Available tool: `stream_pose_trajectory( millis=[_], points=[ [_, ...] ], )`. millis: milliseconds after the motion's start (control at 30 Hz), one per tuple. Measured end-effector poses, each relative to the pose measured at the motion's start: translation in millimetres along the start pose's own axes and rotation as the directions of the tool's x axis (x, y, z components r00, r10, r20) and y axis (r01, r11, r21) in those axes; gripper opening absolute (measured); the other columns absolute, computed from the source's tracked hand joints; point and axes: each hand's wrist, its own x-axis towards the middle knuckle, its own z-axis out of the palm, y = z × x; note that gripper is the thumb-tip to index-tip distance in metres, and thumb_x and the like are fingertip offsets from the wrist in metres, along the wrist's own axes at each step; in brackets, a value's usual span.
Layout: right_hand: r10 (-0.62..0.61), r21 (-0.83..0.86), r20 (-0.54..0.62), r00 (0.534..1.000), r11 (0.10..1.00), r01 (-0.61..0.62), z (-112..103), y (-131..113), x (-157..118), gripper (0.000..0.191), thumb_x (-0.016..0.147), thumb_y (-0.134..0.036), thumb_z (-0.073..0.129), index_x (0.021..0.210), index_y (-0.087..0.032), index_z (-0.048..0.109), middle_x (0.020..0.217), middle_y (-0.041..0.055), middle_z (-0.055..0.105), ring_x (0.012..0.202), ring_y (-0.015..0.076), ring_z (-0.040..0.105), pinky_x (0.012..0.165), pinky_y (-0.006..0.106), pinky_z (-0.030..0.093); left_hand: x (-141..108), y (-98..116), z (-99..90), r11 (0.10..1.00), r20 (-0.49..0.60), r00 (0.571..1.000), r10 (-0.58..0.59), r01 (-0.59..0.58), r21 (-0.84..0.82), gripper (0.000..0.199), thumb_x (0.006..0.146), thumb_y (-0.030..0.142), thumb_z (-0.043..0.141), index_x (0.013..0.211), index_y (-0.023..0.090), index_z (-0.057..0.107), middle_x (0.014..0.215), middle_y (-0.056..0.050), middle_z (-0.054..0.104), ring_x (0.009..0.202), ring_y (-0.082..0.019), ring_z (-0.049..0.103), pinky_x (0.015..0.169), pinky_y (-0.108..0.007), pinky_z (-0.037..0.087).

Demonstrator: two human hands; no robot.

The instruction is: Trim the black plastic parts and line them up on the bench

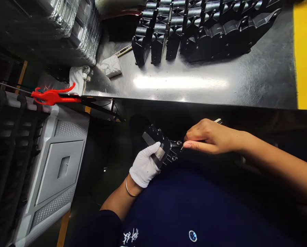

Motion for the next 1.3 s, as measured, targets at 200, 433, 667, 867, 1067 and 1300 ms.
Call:
stream_pose_trajectory(
  millis=[200, 433, 667, 867, 1067, 1300],
  points=[
    [0.15, 0.408, 0.2, 0.968, 0.886, -0.221, 7.9, 8.4, -4.0, 0.043, 0.092, -0.048, 0.05, 0.07, -0.017, 0.072, 0.05, -0.0042, 0.039, 0.045, 0.0077, 0.033, 0.044, 0.022, 0.029, -1.8, 16.3, 1.8, 0.967, -0.077, 0.974, 0.214, -0.222, -0.124, 0.037, 0.096, 0.017, 0.041, 0.074, 0.017, 0.07, 0.064, 0.001, 0.073, 0.059, -0.009, 0.07, 0.073, -0.018, 0.057],
    [0.415, 0.456, -0.494, 0.764, 0.872, -0.178, 41.5, 5.7, 15.9, 0.043, 0.087, -0.056, 0.054, 0.083, -0.019, 0.075, 0.062, -0.0006, 0.048, 0.055, 0.0113, 0.044, 0.052, 0.026, 0.038, 3.4, 16.4, 1.2, 0.973, -0.028, 0.973, 0.23, -0.231, -0.014, 0.035, 0.095, 0.014, 0.049, 0.066, 0.018, 0.069, 0.062, 0.003, 0.072, 0.057, -0.005, 0.068, 0.058, -0.011, 0.053],
    [0.472, 0.551, -0.57, 0.673, 0.827, -0.114, 74.1, -6.7, 24.4, 0.042, 0.087, -0.054, 0.055, 0.067, -0.018, 0.063, 0.061, -0.0001, 0.051, 0.054, 0.0117, 0.047, 0.05, 0.025, 0.04, 11.6, 8.3, 8.3, 0.936, -0.027, 0.943, 0.331, -0.324, 0.14, 0.034, 0.091, 0.008, 0.052, 0.062, 0.015, 0.07, 0.064, -0.002, 0.073, 0.055, -0.011, 0.068, 0.05, -0.016, 0.052],
    [0.537, 0.582, -0.723, 0.434, 0.812, -0.035, 99.7, -9.0, 38.0, 0.041, 0.086, -0.056, 0.056, 0.066, -0.02, 0.055, 0.057, -0.0027, 0.045, 0.049, 0.0104, 0.039, 0.045, 0.024, 0.035, 16.5, 2.0, 4.4, 0.969, -0.051, 0.968, 0.247, -0.246, 0.026, 0.038, 0.095, 0.012, 0.044, 0.07, 0.02, 0.072, 0.071, 0.001, 0.074, 0.065, -0.009, 0.069, 0.059, -0.017, 0.053],
    [0.517, 0.567, -0.727, 0.452, 0.823, -0.029, 100.6, 1.9, 29.3, 0.034, 0.093, -0.047, 0.048, 0.076, -0.021, 0.061, 0.053, -0.004, 0.044, 0.045, 0.0097, 0.04, 0.042, 0.023, 0.034, 12.0, 5.6, 6.7, 0.969, -0.093, 0.971, 0.222, -0.23, -0.088, 0.04, 0.097, 0.012, 0.039, 0.073, 0.021, 0.071, 0.072, 0.004, 0.074, 0.066, -0.004, 0.069, 0.066, -0.014, 0.053],
    [-0.046, -0.064, -0.719, 0.693, 0.998, -0.001, 72.5, 9.5, 8.6, 0.015, 0.092, -0.018, 0.052, 0.089, -0.018, 0.067, 0.062, 0.0007, 0.061, 0.054, 0.0114, 0.056, 0.051, 0.023, 0.044, 4.8, 13.3, 20.1, 0.969, -0.182, 0.961, 0.209, -0.228, -0.091, 0.044, 0.099, 0.011, 0.031, 0.076, 0.015, 0.068, 0.07, 0.001, 0.073, 0.06, -0.005, 0.068, 0.062, -0.013, 0.053]
  ],
)
